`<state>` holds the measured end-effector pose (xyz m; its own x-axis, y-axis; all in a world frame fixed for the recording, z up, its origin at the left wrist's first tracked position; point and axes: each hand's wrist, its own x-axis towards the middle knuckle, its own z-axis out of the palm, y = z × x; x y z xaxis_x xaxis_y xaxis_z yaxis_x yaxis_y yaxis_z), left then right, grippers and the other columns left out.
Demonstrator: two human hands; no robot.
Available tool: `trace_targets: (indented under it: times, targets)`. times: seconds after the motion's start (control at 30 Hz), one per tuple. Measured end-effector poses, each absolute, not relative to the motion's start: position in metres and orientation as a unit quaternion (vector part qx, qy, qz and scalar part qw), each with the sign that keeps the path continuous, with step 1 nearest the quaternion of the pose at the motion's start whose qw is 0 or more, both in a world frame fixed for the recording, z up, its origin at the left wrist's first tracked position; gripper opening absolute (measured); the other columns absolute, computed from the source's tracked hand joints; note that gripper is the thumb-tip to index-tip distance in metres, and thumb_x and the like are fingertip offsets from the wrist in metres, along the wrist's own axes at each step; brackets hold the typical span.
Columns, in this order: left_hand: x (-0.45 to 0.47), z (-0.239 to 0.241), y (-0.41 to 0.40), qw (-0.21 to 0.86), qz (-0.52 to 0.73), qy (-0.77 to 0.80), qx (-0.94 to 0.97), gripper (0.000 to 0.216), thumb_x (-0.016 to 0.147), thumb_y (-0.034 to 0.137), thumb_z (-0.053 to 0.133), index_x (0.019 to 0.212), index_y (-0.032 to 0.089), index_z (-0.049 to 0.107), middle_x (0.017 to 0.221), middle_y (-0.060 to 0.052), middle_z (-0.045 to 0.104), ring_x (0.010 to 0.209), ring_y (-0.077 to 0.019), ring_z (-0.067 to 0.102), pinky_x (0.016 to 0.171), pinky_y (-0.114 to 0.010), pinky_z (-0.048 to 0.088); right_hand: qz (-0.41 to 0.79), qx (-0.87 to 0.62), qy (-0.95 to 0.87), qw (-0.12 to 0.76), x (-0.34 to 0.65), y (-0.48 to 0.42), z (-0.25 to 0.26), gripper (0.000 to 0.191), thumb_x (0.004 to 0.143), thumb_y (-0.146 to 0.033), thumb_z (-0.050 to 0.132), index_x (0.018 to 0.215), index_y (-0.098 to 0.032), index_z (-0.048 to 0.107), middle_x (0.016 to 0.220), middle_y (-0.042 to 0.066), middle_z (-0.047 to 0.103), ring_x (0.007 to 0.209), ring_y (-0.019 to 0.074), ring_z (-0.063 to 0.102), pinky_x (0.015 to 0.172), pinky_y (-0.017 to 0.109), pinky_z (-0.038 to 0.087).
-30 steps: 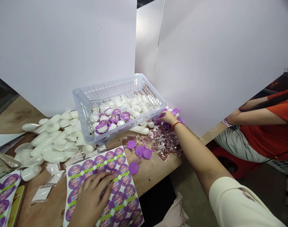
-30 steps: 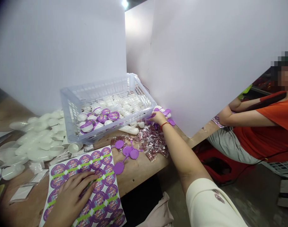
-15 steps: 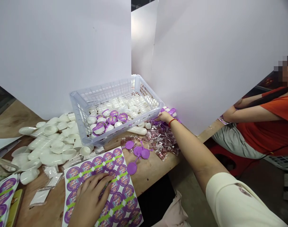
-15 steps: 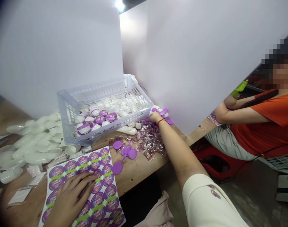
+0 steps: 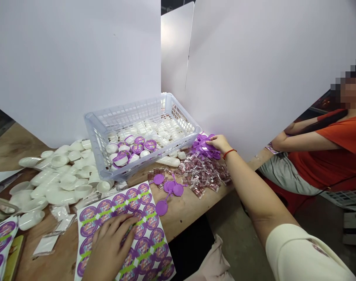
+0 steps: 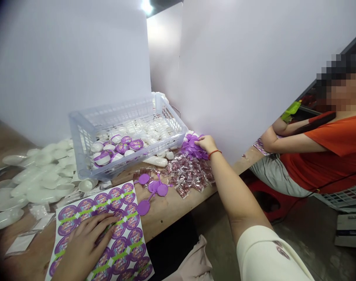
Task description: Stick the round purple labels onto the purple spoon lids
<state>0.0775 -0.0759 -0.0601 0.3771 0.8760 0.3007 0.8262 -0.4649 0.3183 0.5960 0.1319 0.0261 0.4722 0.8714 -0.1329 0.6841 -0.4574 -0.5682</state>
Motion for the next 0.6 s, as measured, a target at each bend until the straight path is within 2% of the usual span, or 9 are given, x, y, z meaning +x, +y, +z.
trace_targets:
  times: [0.13,0.27,0.4,0.6]
  targets:
    - [0.079,-0.058,-0.077,0.061,0.213,0.52,0.825,0.033,0.102,0.039,0.05,0.117,0.037,0.08,0.121,-0.001,0.078,0.111,-0.0289,0.066,0.092,-0.044,0.047,0.181,-0.805,-0.465,0.321,0.595,0.102,0.034,0.031,0.101,-0.04,0.069,0.118,-0.014,0.069,0.11,0.007,0.072,0.091,0.0189,0.071,0.08,0.036,0.062]
    - [0.082,-0.052,-0.079,0.075,0.206,0.524,0.823,0.032,0.103,0.038,0.05,0.115,0.036,0.08,0.121,-0.002,0.077,0.112,-0.0295,0.066,0.094,-0.045,0.047,0.202,-0.743,-0.504,0.39,0.566,0.064,0.039,0.041,0.094,-0.048,0.07,0.114,-0.012,0.071,0.096,0.008,0.075,0.079,0.0201,0.07,0.069,0.032,0.057]
    - [0.086,-0.047,-0.081,0.079,0.2,0.534,0.818,0.032,0.102,0.035,0.052,0.117,0.035,0.08,0.122,-0.003,0.076,0.114,-0.03,0.064,0.095,-0.045,0.047,0.299,-0.656,-0.589,0.366,0.508,0.028,0.032,0.034,0.083,-0.047,0.077,0.102,-0.018,0.076,0.095,0.007,0.078,0.081,0.0226,0.071,0.071,0.033,0.057]
    - [0.089,-0.044,-0.083,0.09,0.202,0.535,0.815,0.029,0.104,0.034,0.053,0.117,0.034,0.078,0.124,-0.003,0.076,0.116,-0.0301,0.064,0.097,-0.046,0.046,0.341,-0.59,-0.676,0.279,0.428,0.009,-0.001,0.014,0.086,-0.033,0.072,0.089,-0.019,0.073,0.085,0.001,0.075,0.079,0.0193,0.068,0.071,0.029,0.052]
